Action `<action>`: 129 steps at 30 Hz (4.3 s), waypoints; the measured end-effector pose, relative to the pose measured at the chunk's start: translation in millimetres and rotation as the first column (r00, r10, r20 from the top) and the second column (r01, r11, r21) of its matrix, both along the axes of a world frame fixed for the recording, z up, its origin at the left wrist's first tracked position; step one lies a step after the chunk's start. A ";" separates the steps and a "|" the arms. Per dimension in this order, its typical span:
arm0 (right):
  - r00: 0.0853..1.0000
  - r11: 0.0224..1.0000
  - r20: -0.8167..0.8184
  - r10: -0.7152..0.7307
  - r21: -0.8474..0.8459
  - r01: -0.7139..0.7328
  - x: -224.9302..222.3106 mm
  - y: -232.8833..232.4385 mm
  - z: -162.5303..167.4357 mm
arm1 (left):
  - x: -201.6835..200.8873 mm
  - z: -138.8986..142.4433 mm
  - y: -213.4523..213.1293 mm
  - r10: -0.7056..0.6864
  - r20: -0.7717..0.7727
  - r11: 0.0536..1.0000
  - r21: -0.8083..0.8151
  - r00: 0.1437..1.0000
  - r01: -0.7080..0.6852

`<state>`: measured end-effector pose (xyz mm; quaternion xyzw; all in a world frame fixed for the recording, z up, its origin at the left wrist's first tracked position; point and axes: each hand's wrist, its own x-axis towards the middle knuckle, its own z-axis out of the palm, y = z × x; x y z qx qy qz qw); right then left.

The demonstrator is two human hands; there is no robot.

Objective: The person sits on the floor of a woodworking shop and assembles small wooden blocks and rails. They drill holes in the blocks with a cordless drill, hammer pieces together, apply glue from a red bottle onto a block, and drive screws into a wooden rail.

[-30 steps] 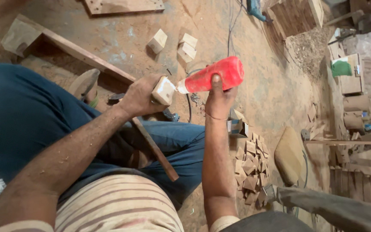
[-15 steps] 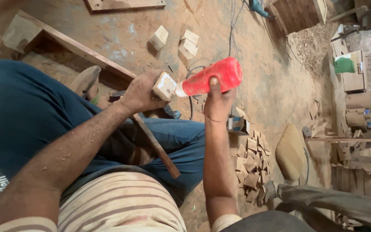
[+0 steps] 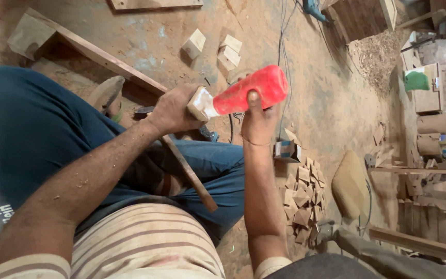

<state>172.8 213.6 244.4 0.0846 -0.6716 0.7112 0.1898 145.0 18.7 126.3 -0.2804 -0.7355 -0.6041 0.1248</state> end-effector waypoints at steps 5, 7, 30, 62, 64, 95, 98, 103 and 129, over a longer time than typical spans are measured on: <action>1.000 1.000 -0.007 -0.015 -0.026 0.015 -15.7 -3.8 -6.6 | 2.4 4.0 -1.4 -0.007 -0.012 1.000 -0.022 1.000 0.007; 0.999 0.999 -0.016 -0.038 -0.019 0.038 -20.8 -4.5 -5.1 | 1.7 4.2 -2.2 -0.004 -0.016 1.000 -0.021 1.000 0.003; 0.967 0.974 -0.120 -0.225 0.004 0.227 -19.4 12.6 -13.6 | 2.4 7.1 1.3 -0.008 -0.061 0.999 0.047 0.998 0.011; 0.875 0.668 0.483 -0.016 -0.646 0.369 -17.1 253.2 -78.1 | 0.8 -6.0 14.2 0.044 0.190 0.990 -0.137 0.981 -0.018; 0.820 0.757 0.573 0.004 -0.537 0.372 -3.9 295.7 -74.8 | 2.5 -7.1 18.0 0.009 0.248 0.989 -0.146 0.969 0.028; 0.628 0.041 0.415 -0.658 0.853 -0.521 15.5 309.4 -152.6 | -22.8 -36.8 39.4 -0.160 0.590 0.976 -0.027 0.791 0.217; 0.916 0.366 0.210 -0.341 0.928 -0.077 19.0 230.0 -108.2 | -20.4 -30.6 36.2 -0.216 0.566 0.972 0.045 0.796 0.232; 0.998 0.541 0.047 0.050 0.839 -0.066 21.5 91.7 -53.4 | -14.4 -2.3 23.1 -0.338 0.582 0.939 0.160 0.739 0.304; 0.971 0.497 0.108 0.214 0.844 -0.204 37.9 8.9 -13.3 | 1.3 24.4 -5.4 -0.405 0.346 0.912 0.219 0.846 0.346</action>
